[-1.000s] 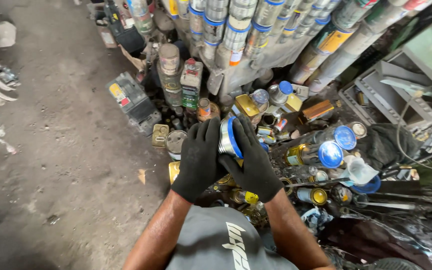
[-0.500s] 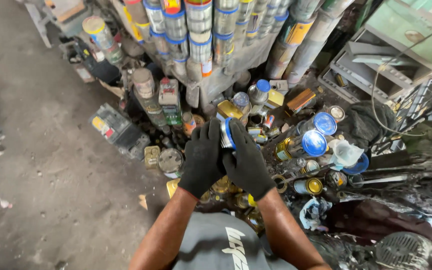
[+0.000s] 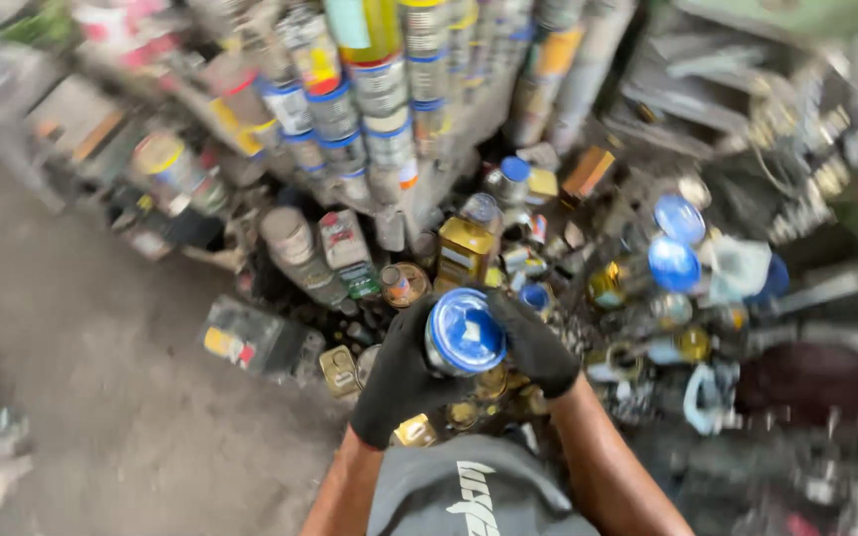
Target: The person sorts through a cluttered pile of paint cans and containers in a workshop. They pick up various cans, open some with a tool, and move them around within the pile.
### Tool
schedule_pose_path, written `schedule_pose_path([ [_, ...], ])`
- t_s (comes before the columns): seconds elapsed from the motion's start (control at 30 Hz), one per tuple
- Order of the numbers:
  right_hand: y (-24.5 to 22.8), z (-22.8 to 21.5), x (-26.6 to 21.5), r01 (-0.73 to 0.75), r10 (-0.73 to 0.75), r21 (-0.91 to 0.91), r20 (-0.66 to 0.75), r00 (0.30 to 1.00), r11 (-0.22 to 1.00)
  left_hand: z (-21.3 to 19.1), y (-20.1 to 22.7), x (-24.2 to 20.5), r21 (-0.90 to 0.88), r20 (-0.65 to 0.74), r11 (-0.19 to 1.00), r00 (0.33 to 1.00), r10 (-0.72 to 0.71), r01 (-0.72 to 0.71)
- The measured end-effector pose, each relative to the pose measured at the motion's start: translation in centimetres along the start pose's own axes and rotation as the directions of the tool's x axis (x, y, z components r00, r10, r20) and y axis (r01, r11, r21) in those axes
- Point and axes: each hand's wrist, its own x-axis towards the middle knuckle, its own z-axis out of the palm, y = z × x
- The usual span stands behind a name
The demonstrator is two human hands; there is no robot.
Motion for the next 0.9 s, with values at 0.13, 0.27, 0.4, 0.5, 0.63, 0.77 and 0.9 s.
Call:
schedule_pose_path([
  [0.13, 9.2, 0.9, -1.0, 0.384, -0.479, -0.724, 0.084, 0.874, 0.573, -2.1, -2.2, -0.7, 0.039, 0.197, 0.998, 0.98, 0.037, -0.046],
  [0.27, 11.5, 4.4, -1.9, -0.015, 0.201, 0.578, -0.259, 0.945, 0.816, -2.5, -3.0, -0.5, 0.052, 0.41, 0.998, 0.911, -0.044, 0.025],
  [0.4, 13.8, 3.4, -5.6, 0.133, 0.189, 0.667, -0.388, 0.902, 0.733, 0.4, -4.6, -0.4, -0.145, 0.533, 0.984, 0.829, 0.168, -0.106],
  [0.5, 13.6, 2.4, -9.3, 0.227, 0.082, 0.542, -0.488, 0.869, 0.809, 4.5, -7.3, -0.5, -0.372, 0.801, 0.76, 0.598, -0.027, 0.532],
  [0.63, 17.1, -0.9, -14.7, 0.223, -0.037, 0.164, -0.723, 0.689, 0.961, 13.5, -9.0, -2.7, -0.383, 0.79, 0.773, 0.613, -0.011, 0.506],
  [0.77, 19.6, -5.6, -19.7, 0.376, -0.013, 0.251, -0.818, 0.576, 0.892, 22.4, -8.3, -4.7, -0.263, 0.874, 0.738, 0.477, -0.09, 0.621],
  [0.9, 19.9, -11.1, -24.2, 0.362, 0.287, 0.669, -0.657, 0.697, 0.65, 29.7, -7.2, -4.9, -0.066, 0.906, 0.78, 0.364, -0.214, 0.623],
])
